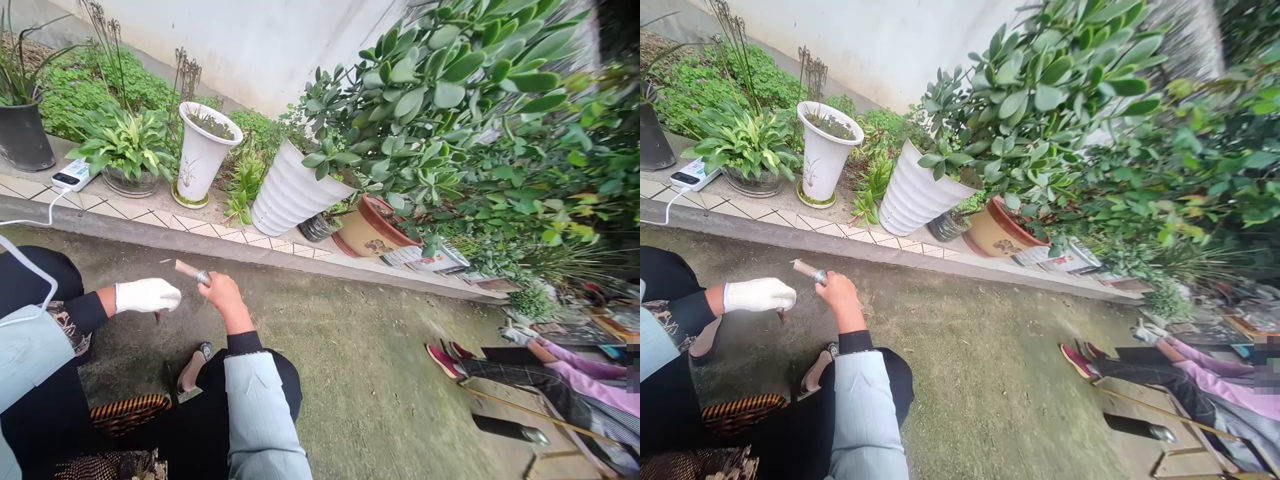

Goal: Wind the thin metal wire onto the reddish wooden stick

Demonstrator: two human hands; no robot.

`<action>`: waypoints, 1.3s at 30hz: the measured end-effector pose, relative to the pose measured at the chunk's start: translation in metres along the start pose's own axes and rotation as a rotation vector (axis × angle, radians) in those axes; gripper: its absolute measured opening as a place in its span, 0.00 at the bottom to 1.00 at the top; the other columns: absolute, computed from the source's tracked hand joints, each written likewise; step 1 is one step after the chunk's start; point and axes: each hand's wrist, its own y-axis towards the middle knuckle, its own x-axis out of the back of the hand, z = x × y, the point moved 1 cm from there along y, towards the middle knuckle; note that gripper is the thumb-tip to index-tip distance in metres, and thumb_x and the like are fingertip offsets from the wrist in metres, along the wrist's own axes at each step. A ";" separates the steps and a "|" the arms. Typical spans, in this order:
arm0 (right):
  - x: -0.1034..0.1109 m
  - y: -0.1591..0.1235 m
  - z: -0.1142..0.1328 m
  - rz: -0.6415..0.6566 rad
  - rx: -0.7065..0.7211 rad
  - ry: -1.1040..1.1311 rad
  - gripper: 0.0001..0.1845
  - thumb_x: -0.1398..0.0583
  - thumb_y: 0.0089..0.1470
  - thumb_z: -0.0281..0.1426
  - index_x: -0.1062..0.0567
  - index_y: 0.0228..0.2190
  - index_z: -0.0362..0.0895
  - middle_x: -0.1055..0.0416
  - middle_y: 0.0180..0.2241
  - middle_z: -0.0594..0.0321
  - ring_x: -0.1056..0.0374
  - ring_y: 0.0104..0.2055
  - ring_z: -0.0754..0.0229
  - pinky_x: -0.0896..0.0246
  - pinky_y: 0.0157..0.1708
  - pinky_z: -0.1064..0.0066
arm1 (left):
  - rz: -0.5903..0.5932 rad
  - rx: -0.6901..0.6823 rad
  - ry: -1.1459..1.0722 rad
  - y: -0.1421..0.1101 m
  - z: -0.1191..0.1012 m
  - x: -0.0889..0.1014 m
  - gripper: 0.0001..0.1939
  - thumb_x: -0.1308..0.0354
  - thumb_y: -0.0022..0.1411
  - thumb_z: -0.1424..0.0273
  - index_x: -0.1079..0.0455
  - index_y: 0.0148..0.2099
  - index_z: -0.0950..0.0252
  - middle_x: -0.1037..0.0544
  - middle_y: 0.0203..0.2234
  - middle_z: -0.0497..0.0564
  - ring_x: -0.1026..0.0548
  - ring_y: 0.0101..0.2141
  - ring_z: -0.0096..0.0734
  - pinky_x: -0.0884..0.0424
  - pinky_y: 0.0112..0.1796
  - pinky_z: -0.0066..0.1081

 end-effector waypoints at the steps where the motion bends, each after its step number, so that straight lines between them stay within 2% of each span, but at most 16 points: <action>1: -0.002 0.001 0.000 0.038 0.008 -0.040 0.17 0.43 0.51 0.42 0.25 0.38 0.45 0.24 0.36 0.54 0.29 0.36 0.54 0.40 0.33 0.69 | 0.020 -0.002 0.028 0.000 0.000 0.000 0.13 0.52 0.65 0.66 0.34 0.30 0.66 0.29 0.22 0.46 0.35 0.21 0.25 0.42 0.25 0.24; 3: -0.008 0.002 0.001 0.116 0.034 -0.104 0.19 0.44 0.52 0.43 0.25 0.40 0.44 0.24 0.37 0.52 0.28 0.37 0.53 0.40 0.33 0.69 | 0.078 -0.010 0.093 -0.001 -0.003 0.002 0.12 0.53 0.65 0.68 0.34 0.30 0.66 0.29 0.21 0.46 0.36 0.21 0.25 0.44 0.25 0.25; 8: -0.019 -0.001 0.008 0.341 0.219 -0.141 0.16 0.41 0.48 0.42 0.23 0.34 0.44 0.24 0.35 0.54 0.30 0.35 0.55 0.44 0.28 0.71 | 0.026 0.006 0.297 -0.004 -0.008 0.014 0.12 0.51 0.63 0.68 0.33 0.28 0.64 0.32 0.19 0.46 0.40 0.20 0.27 0.48 0.25 0.27; 11: -0.016 -0.009 0.013 0.489 0.357 0.003 0.12 0.39 0.45 0.41 0.25 0.26 0.44 0.29 0.25 0.63 0.36 0.27 0.62 0.50 0.25 0.73 | -0.040 0.003 0.262 -0.005 -0.004 0.022 0.13 0.52 0.63 0.67 0.33 0.28 0.64 0.32 0.21 0.47 0.38 0.23 0.28 0.46 0.28 0.26; 13: -0.007 -0.016 0.014 0.521 0.461 0.205 0.12 0.39 0.44 0.41 0.27 0.24 0.44 0.34 0.21 0.69 0.41 0.25 0.66 0.52 0.25 0.75 | -0.075 0.015 0.155 -0.004 0.002 0.026 0.15 0.53 0.63 0.64 0.33 0.29 0.65 0.30 0.23 0.47 0.36 0.25 0.28 0.44 0.29 0.25; 14: -0.001 -0.019 0.013 0.496 0.495 0.340 0.12 0.39 0.45 0.40 0.27 0.25 0.43 0.36 0.21 0.70 0.42 0.25 0.67 0.52 0.25 0.76 | -0.087 0.029 0.079 -0.003 0.004 0.027 0.16 0.53 0.64 0.62 0.33 0.30 0.66 0.30 0.25 0.48 0.36 0.26 0.28 0.43 0.29 0.25; 16: 0.011 -0.020 0.008 0.360 0.474 0.653 0.12 0.40 0.46 0.39 0.28 0.29 0.43 0.37 0.22 0.70 0.43 0.25 0.68 0.50 0.26 0.76 | -0.114 0.054 -0.066 -0.002 0.008 0.026 0.18 0.55 0.65 0.58 0.32 0.34 0.67 0.29 0.27 0.49 0.34 0.27 0.28 0.41 0.29 0.24; 19: 0.020 -0.013 -0.005 0.064 0.267 1.064 0.13 0.43 0.49 0.39 0.30 0.31 0.41 0.36 0.25 0.67 0.42 0.24 0.68 0.46 0.26 0.75 | -0.093 0.049 -0.132 0.000 0.004 0.021 0.21 0.57 0.66 0.56 0.32 0.36 0.68 0.29 0.27 0.49 0.34 0.27 0.28 0.39 0.30 0.25; 21: 0.019 -0.004 -0.013 -0.093 0.106 1.151 0.15 0.46 0.51 0.41 0.31 0.30 0.41 0.35 0.25 0.65 0.42 0.23 0.67 0.44 0.25 0.75 | -0.034 0.031 -0.140 0.001 -0.001 0.016 0.21 0.56 0.67 0.57 0.31 0.35 0.68 0.30 0.27 0.49 0.35 0.27 0.27 0.39 0.31 0.25; 23: 0.014 0.003 -0.018 -0.156 -0.034 1.020 0.17 0.46 0.51 0.43 0.30 0.30 0.42 0.34 0.25 0.64 0.42 0.23 0.67 0.44 0.24 0.74 | 0.025 0.021 -0.208 0.001 -0.007 0.012 0.20 0.55 0.67 0.58 0.32 0.35 0.69 0.29 0.27 0.49 0.35 0.27 0.27 0.39 0.30 0.25; 25: 0.007 0.007 -0.019 -0.144 -0.129 0.737 0.17 0.44 0.50 0.44 0.28 0.32 0.43 0.32 0.25 0.64 0.39 0.25 0.65 0.44 0.26 0.74 | 0.061 0.019 -0.286 0.000 -0.011 0.011 0.19 0.54 0.67 0.59 0.34 0.34 0.69 0.30 0.28 0.49 0.35 0.26 0.26 0.38 0.30 0.25; 28: 0.000 0.006 -0.015 -0.095 -0.159 0.305 0.17 0.44 0.51 0.44 0.26 0.36 0.45 0.27 0.31 0.60 0.32 0.32 0.60 0.41 0.31 0.71 | 0.090 -0.001 -0.234 -0.001 -0.014 0.012 0.16 0.53 0.66 0.61 0.36 0.31 0.68 0.32 0.25 0.47 0.38 0.25 0.25 0.40 0.29 0.25; 31: -0.004 0.003 -0.010 -0.031 -0.117 0.036 0.18 0.45 0.53 0.43 0.26 0.40 0.45 0.25 0.37 0.54 0.29 0.39 0.55 0.39 0.35 0.68 | 0.089 -0.059 -0.099 0.001 -0.015 0.011 0.15 0.52 0.65 0.64 0.35 0.30 0.68 0.32 0.24 0.47 0.38 0.26 0.26 0.41 0.29 0.24; 34: -0.008 0.001 -0.007 0.135 -0.048 -0.115 0.17 0.43 0.51 0.40 0.25 0.39 0.44 0.25 0.38 0.51 0.29 0.39 0.52 0.39 0.34 0.67 | 0.063 -0.047 -0.035 0.003 -0.011 0.008 0.15 0.54 0.65 0.65 0.35 0.30 0.67 0.31 0.24 0.48 0.37 0.26 0.27 0.41 0.29 0.24; 37: -0.012 -0.005 -0.001 0.393 0.126 -0.145 0.12 0.39 0.45 0.38 0.24 0.29 0.43 0.26 0.30 0.55 0.31 0.31 0.56 0.43 0.28 0.70 | -0.026 0.003 0.039 0.004 -0.001 0.009 0.15 0.54 0.63 0.64 0.35 0.29 0.66 0.31 0.24 0.47 0.36 0.25 0.27 0.42 0.29 0.25; 39: -0.012 -0.012 0.004 0.555 0.295 -0.006 0.11 0.38 0.43 0.40 0.26 0.23 0.44 0.31 0.22 0.63 0.37 0.26 0.62 0.48 0.24 0.72 | -0.113 0.036 0.069 0.005 0.006 0.012 0.14 0.54 0.63 0.64 0.35 0.29 0.66 0.30 0.24 0.47 0.35 0.26 0.28 0.42 0.30 0.24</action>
